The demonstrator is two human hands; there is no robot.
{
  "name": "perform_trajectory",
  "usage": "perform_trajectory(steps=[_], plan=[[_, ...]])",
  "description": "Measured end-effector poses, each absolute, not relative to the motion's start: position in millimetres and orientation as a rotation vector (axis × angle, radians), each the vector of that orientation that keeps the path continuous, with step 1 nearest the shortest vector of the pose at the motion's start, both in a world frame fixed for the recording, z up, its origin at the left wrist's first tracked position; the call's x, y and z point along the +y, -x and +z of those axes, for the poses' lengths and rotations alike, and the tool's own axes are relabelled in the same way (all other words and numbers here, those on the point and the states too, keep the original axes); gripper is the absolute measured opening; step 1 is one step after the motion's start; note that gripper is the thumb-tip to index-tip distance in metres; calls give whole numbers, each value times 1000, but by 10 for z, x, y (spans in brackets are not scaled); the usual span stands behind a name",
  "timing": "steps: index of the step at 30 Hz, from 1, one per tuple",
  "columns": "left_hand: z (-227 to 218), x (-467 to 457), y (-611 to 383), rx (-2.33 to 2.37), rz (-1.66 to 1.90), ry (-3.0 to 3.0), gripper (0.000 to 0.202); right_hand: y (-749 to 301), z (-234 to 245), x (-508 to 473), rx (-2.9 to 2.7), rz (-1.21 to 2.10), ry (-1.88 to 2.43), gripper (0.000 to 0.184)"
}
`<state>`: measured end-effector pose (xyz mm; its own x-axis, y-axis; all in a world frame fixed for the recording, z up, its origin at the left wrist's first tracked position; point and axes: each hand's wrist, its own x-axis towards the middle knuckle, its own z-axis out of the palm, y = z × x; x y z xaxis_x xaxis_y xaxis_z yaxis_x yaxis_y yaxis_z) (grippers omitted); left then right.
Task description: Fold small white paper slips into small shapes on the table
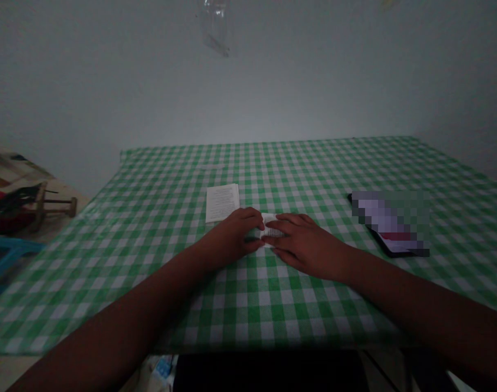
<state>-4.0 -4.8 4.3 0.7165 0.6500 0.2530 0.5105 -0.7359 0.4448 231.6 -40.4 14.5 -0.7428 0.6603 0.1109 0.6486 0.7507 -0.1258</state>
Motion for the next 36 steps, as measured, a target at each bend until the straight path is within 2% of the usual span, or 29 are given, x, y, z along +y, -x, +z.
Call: perform_trajectory(steps=[3, 16, 21, 26, 32, 36], plan=[[-20, -34, 67, 881, 598, -2622, 35, -2313, 150, -407, -2800, 126, 1047, 39], [66, -11, 62, 867, 446, -2692, 28, -2342, 181, -410, -2780, 175, 1000, 42], [114, -22, 41, 925, 412, -2686, 28, -2411, 274, -262, -2568, 325, 966, 33], [139, -37, 28, 964, 410, -2664, 26, -2436, 186, -109, -2449, 291, 1025, 23], [103, -15, 6, 942, 435, -2658, 22, -2326, 113, -175, -2498, 220, 1094, 24], [55, 17, 17, 965, 444, -2645, 24, -2301, 152, -236, -2577, 233, 1147, 18]])
